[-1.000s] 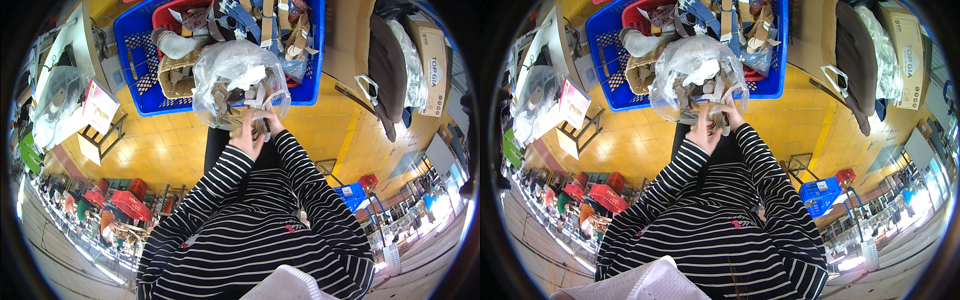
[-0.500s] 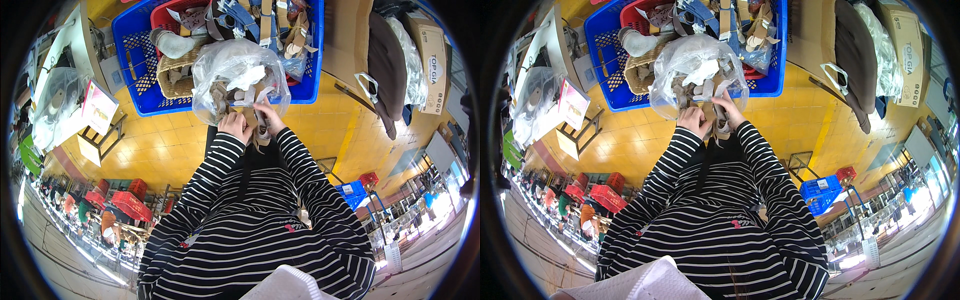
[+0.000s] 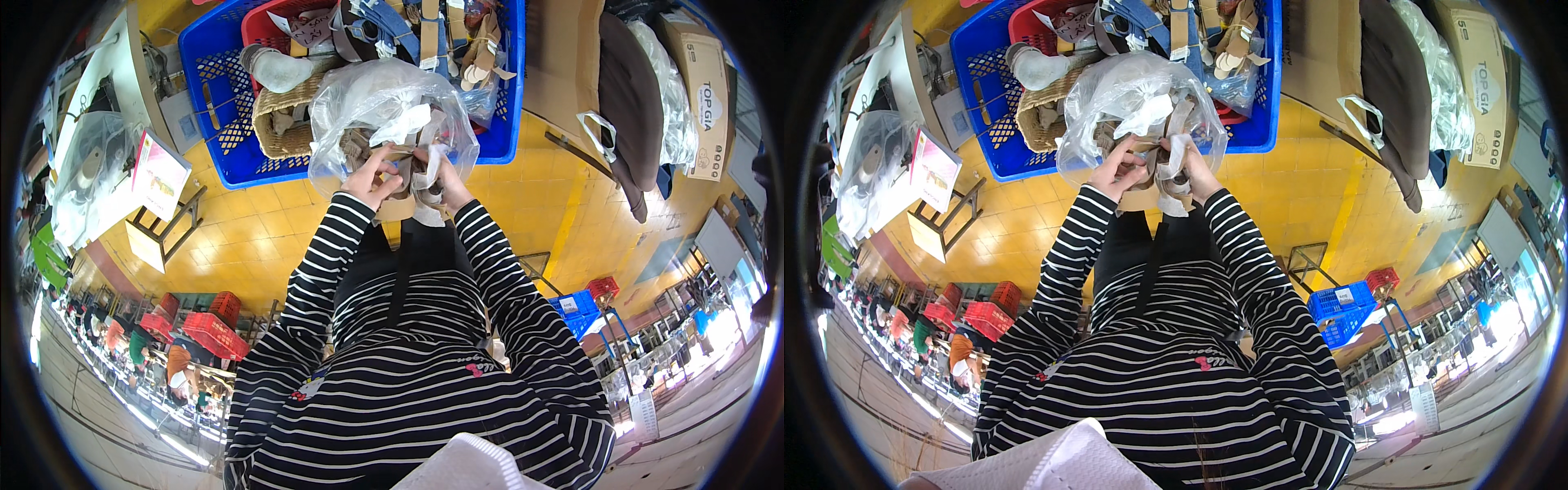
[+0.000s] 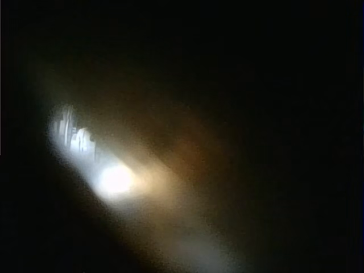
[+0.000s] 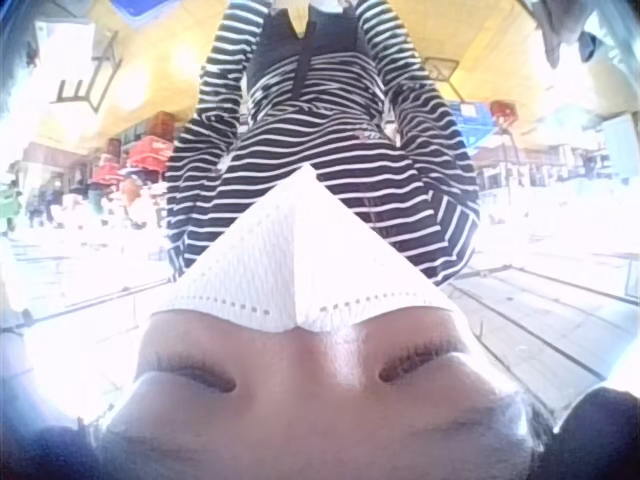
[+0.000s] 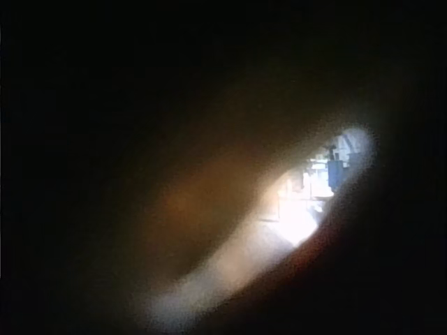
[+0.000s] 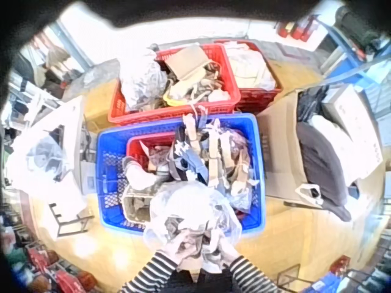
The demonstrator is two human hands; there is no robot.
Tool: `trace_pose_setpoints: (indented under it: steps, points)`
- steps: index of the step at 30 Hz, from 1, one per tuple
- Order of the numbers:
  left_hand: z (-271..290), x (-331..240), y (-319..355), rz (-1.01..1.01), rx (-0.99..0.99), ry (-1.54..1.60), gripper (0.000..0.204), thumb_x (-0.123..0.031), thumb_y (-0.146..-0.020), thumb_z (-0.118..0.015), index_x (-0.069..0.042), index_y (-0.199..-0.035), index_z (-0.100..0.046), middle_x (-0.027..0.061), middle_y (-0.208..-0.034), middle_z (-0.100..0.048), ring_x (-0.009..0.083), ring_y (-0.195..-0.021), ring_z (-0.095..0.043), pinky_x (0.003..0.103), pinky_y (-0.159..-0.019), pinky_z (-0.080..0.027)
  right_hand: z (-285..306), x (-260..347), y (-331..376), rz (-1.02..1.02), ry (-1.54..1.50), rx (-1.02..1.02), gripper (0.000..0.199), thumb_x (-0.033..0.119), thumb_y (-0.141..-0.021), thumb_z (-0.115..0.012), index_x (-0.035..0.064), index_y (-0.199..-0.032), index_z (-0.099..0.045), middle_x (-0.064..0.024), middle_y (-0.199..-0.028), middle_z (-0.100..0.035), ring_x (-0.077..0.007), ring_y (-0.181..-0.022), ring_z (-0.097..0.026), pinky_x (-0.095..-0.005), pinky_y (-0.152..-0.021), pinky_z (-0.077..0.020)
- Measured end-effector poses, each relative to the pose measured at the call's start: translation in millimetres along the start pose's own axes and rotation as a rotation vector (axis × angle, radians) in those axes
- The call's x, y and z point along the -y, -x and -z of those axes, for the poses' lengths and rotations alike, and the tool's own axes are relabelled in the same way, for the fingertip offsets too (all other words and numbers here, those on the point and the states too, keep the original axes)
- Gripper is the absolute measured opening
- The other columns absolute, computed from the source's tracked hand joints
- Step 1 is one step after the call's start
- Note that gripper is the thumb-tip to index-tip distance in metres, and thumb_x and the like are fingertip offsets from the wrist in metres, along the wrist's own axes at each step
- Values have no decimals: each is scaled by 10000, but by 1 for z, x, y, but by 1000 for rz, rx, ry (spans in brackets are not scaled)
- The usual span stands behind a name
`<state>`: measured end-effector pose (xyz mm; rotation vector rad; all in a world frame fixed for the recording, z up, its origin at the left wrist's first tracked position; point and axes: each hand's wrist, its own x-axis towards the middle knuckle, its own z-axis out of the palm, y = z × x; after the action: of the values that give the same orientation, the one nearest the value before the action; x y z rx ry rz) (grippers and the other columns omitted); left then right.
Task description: The person walks through a workshop and then sorts small leather or fabric pieces from a plastic bag into a blue basket. They handle the items one by one, separating them and placing them into the basket.
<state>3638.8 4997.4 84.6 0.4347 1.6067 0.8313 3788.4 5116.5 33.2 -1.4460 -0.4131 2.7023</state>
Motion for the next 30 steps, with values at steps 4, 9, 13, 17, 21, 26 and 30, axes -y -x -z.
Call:
trace_pose_setpoints:
  steps: [4, 9, 13, 17, 21, 26, 30]
  points:
    - [-2, -7, 9, -34, 13, 130, 534, -161, -922, -609, -79, -1401, -389, 67, -999, -610, 103, -897, -560, 219, -790, -444, -11, 7, 6, -12, 19, -80, 301, 186, -882, -619, 100, -1156, -529, -16, -997, -589, -107, -907, -579, -257, -790, -467]
    - [5, -25, 26, -125, -16, 278, 568, -35, -850, -664, -59, -1362, -417, 73, -974, -611, 119, -915, -568, 240, -814, -461, -8, 3, 0, -6, -15, -38, 326, 198, -888, -610, 96, -1185, -522, -19, -1016, -591, -114, -933, -578, -264, -806, -464]
    - [20, -31, 27, 1, -38, 336, 499, 2, -833, -661, -33, -1293, -472, 62, -955, -630, 121, -857, -603, 253, -824, -482, 4, -4, -7, 11, 15, -38, 357, 220, -891, -602, 94, -1214, -516, -29, -1057, -596, -121, -959, -579, -266, -821, -462]
    - [22, -27, 21, -68, -62, 249, 423, -4, -822, -678, -16, -1222, -540, 65, -991, -624, 127, -904, -599, 250, -823, -483, 12, -5, -10, 13, 77, -1, 430, 255, -891, -592, 90, -1273, -482, -41, -1119, -588, -127, -1002, -575, -264, -849, -456]
    - [15, -30, 20, -66, -127, 235, 405, -10, -810, -683, -52, -1195, -564, 41, -996, -611, 108, -865, -585, 248, -800, -487, -1, 3, 0, 17, 38, -23, 505, 273, -893, -577, 81, -1333, -422, -43, -1157, -576, -129, -1032, -568, -263, -874, -446]
    - [11, -36, 18, -13, -128, 205, 410, -4, -810, -677, -32, -1202, -560, 48, -1019, -613, 116, -924, -592, 254, -829, -472, 3, 3, -3, 13, 74, -33, 517, 271, -896, -570, 79, -1347, -405, -49, -1172, -571, -137, -1060, -555, -267, -905, -427]
    - [13, -33, 14, -36, -161, 184, 410, -15, -813, -679, -31, -1204, -555, 56, -1057, -610, 114, -933, -589, 262, -833, -471, 4, 1, -5, 9, 93, -29, 517, 269, -893, -576, 84, -1347, -412, -49, -1176, -569, -140, -1083, -545, -271, -920, -416]
